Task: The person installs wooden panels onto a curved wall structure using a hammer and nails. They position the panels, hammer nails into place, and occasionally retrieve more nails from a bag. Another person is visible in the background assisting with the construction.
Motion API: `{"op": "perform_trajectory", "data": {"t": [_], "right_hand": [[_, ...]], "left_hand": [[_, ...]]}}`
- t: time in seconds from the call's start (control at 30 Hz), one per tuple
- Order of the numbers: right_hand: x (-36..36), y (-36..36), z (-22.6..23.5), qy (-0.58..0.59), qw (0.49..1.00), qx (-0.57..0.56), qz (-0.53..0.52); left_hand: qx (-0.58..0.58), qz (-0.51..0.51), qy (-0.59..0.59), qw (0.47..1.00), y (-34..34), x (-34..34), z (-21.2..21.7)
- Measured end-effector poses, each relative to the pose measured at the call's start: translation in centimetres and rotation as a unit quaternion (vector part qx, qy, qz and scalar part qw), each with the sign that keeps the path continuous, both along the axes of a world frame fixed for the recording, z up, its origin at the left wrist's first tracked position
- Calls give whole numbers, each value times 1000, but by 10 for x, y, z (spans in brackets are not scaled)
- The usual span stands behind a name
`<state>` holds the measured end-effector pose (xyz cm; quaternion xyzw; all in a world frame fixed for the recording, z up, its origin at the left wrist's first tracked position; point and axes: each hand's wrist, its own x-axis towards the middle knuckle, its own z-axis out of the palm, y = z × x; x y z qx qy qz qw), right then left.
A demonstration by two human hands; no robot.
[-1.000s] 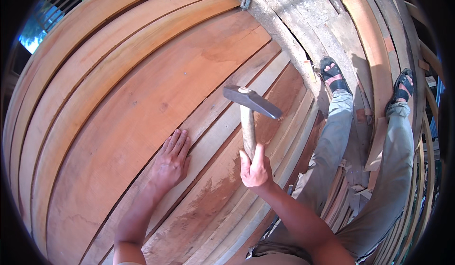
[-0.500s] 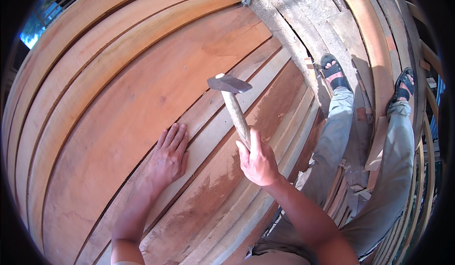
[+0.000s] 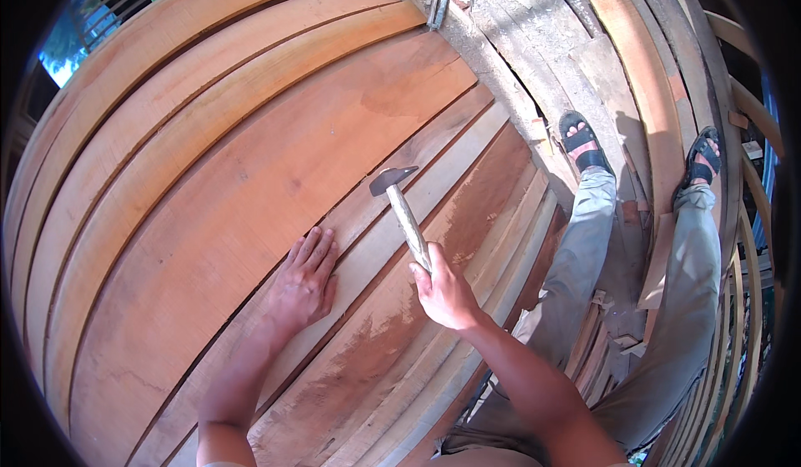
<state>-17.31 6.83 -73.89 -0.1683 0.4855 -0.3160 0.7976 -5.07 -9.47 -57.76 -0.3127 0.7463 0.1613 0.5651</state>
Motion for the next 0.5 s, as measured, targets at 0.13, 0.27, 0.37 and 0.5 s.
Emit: {"op": "perform_trajectory", "data": {"t": [0.13,0.27,0.37,0.5], "right_hand": [[-76,-27,6,73,964,-35,-253],[-43,-30,7,118,911,-21,-395],[22,11,-4,52,998,-2,30],[-51,-5,-2,97,994,-17,-55]], "left_hand": [[5,-1,-2,1000,7,-1,3],[9,-11,0,1000,-2,-5,-1],[13,-4,-11,1000,-3,-8,-1],[16,0,-12,1000,8,-2,4]]}}
